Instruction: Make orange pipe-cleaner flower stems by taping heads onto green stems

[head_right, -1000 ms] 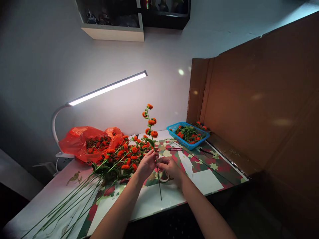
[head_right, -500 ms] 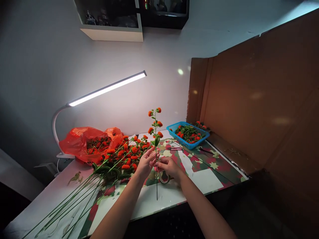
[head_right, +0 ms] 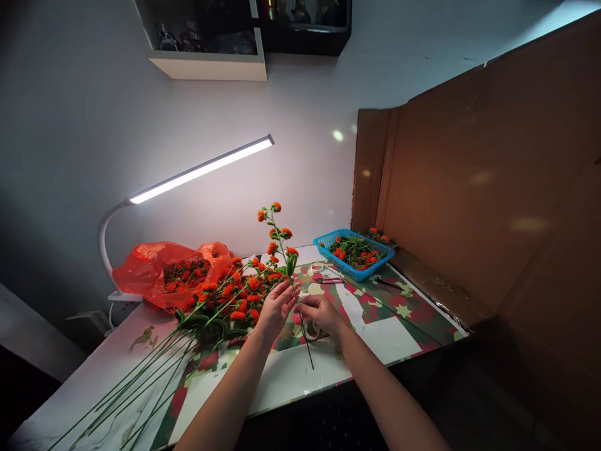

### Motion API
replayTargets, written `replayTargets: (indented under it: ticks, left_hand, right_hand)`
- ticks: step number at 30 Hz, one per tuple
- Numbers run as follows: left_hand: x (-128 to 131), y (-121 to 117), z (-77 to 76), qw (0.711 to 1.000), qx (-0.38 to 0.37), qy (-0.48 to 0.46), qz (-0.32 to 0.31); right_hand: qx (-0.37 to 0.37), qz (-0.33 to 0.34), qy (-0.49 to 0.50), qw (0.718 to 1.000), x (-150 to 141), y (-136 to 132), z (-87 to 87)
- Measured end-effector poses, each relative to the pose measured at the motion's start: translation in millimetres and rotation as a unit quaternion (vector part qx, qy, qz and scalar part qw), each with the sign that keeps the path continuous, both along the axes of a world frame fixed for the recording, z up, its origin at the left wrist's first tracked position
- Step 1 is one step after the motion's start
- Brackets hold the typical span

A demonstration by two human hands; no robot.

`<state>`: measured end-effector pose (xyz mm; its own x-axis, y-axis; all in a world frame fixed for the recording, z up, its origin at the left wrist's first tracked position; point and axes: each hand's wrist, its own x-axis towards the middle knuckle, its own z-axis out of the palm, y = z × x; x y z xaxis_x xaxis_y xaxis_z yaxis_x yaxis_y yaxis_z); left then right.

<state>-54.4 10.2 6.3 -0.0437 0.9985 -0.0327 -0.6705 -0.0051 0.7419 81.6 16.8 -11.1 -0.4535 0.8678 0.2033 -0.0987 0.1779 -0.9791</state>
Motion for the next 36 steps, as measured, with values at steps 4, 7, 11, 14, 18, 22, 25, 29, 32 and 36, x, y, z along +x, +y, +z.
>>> replayTargets:
  ticks: [4, 7, 11, 14, 18, 22, 25, 29, 32, 36]
  left_hand:
    - [0.1, -0.9, 0.8, 1.0, 0.001, 0.004, 0.01]
    - [-0.5, -0.9, 0.4, 1.0, -0.002, 0.005, 0.013]
    - [-1.2, 0.0, -1.4, 1.0, -0.006, 0.006, 0.012]
    - [-1.4, 0.4, -2.3, 1.0, -0.007, 0.007, 0.009]
    - [-1.3, 0.2, -1.8, 1.0, -0.007, 0.008, 0.007]
    - [-1.1, -0.2, -1.1, 1.0, -0.005, 0.008, 0.007]
    - [-1.3, -0.3, -1.3, 1.0, -0.005, 0.009, 0.005]
    - [-1.6, -0.3, -1.8, 1.0, -0.004, 0.007, 0.003]
    - [-1.9, -0.2, -1.9, 1.0, -0.005, 0.003, 0.001]
    - [-2.1, 0.4, -1.9, 1.0, -0.009, -0.005, -0.007]
  right_hand:
    - [0.004, 0.001, -0.003, 1.0, -0.5, -1.2, 2.0]
    - [0.003, 0.006, -0.002, 1.0, -0.4, 0.0, -0.4]
    - [0.0, 0.011, 0.005, 1.0, -0.1, 1.8, -4.1]
    - [-0.001, 0.017, 0.006, 1.0, -0.1, 2.5, -4.9]
    - [0.0, 0.019, 0.009, 1.0, -0.5, 2.8, -4.5]
    - [-0.005, 0.019, 0.011, 1.0, -0.7, 2.7, -4.7]
    - [-0.015, 0.016, 0.004, 1.0, -0.4, 2.4, -5.3]
    - [-0.012, 0.018, 0.0, 1.0, 0.0, 2.7, -5.6]
    - [-0.008, 0.022, 0.0, 1.0, 0.1, 3.3, -5.8]
    - [0.005, 0.026, 0.009, 1.0, 0.3, 4.8, -7.8]
